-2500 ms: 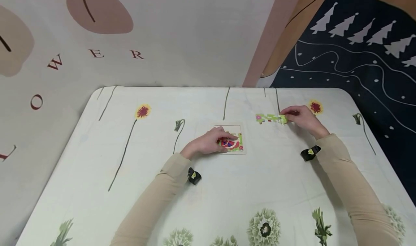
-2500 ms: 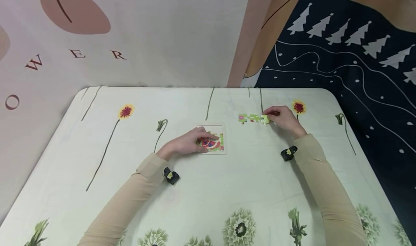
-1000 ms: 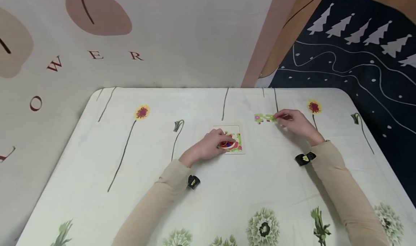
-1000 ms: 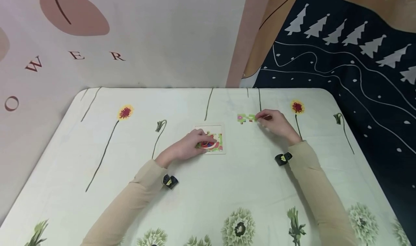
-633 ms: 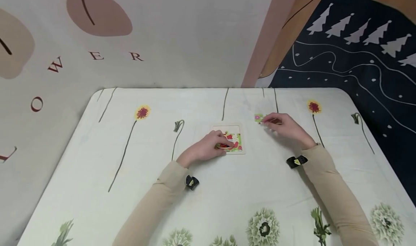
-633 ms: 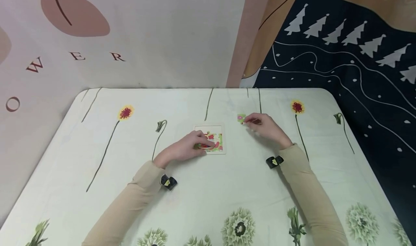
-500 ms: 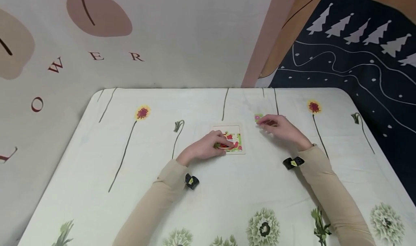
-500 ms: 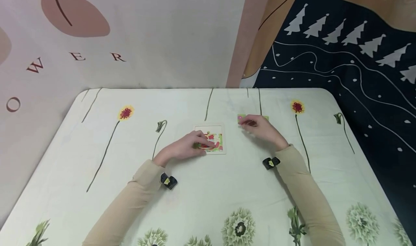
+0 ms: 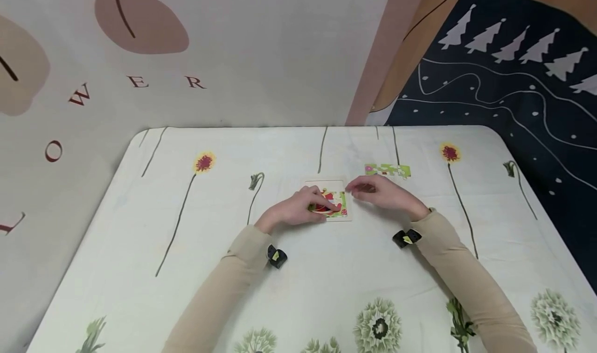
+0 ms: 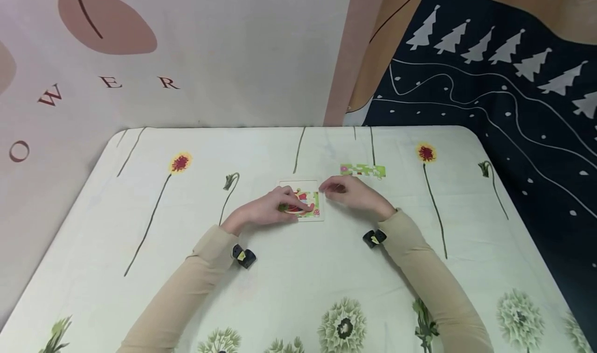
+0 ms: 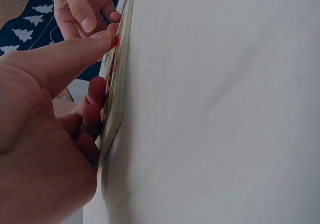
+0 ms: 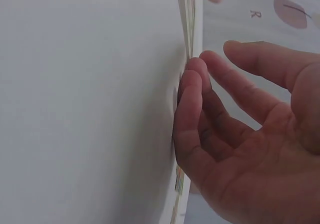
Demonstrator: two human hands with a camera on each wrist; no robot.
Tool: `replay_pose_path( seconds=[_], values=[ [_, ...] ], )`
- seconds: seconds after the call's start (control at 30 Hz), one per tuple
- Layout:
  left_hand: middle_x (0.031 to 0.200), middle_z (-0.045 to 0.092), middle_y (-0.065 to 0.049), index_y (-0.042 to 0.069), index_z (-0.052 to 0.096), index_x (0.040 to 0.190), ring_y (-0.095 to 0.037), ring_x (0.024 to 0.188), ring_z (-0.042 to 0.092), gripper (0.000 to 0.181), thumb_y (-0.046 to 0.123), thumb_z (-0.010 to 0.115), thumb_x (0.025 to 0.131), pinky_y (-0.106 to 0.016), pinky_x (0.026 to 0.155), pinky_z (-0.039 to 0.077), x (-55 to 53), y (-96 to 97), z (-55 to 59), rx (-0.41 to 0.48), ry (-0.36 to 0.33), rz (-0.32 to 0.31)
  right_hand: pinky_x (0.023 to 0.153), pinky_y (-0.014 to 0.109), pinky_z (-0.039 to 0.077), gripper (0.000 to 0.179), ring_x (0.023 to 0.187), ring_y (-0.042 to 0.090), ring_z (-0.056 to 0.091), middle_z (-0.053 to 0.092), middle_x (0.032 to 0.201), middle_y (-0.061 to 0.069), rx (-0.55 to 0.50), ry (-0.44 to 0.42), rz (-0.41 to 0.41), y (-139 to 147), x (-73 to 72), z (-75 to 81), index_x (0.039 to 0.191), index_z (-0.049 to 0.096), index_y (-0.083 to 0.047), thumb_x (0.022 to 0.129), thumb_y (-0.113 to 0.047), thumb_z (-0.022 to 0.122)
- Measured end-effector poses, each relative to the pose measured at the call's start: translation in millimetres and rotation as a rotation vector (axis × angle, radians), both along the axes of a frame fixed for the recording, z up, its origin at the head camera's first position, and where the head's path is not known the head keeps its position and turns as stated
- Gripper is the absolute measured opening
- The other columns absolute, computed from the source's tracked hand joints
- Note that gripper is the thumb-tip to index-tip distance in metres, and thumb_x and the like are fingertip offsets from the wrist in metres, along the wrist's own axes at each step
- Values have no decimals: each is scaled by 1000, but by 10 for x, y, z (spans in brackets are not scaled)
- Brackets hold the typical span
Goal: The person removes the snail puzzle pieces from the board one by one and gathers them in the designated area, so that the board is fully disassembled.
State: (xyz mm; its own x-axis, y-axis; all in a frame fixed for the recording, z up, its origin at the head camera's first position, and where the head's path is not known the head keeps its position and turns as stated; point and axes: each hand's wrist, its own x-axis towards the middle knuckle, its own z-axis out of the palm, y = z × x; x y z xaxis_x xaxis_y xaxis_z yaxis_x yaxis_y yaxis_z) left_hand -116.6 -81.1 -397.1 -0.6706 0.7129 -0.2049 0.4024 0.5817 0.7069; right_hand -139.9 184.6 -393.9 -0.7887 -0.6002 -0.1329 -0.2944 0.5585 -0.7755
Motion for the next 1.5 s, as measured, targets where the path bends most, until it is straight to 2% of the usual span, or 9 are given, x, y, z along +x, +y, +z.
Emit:
replay_pose_path(
  seconds=[0.23,0.43,0.67,1.0,1.27,1.5],
  values=[
    [115,55,-8,19,70,127,-20,103,42,34,18,69,93,-32,89,32,-13,10,6,-12,-15,-2,94,40,49,27,108,27,64,69,121,17,2,-34,16,-60,7,-19,123,67,-1,99,-8,58],
    [115,55,-8,20,70,128,-19,102,42,35,20,69,93,-32,89,31,-16,16,8,-24,-26,5,92,37,48,27,105,25,63,68,121,17,12,-37,14,-70,4,-27,123,67,-1,99,-7,57],
    [110,54,-6,21,70,127,-18,96,39,33,22,68,94,-29,83,29,-24,23,3,-26,-34,12,89,34,47,28,100,21,59,67,120,17,13,-51,9,-96,-1,-17,123,66,-1,97,-5,56],
    [107,53,-6,22,71,126,-18,97,39,32,23,67,95,-29,82,29,-15,55,25,-36,-42,20,80,32,42,26,90,19,51,63,109,15,3,-82,-25,-143,15,9,120,64,1,95,-4,58],
    [108,53,-5,23,70,127,-18,98,39,32,25,67,95,-28,82,32,-16,40,-5,-52,-50,34,77,28,48,23,95,20,58,64,114,18,-50,-153,-37,-152,25,36,117,62,-1,95,-4,56],
    [106,52,-5,25,70,127,-18,97,40,32,25,66,96,-28,81,31,-22,47,-2,-66,-33,17,78,30,47,25,101,27,60,66,111,19,-67,-149,-34,-142,49,35,117,61,-1,93,2,54]
  ],
)
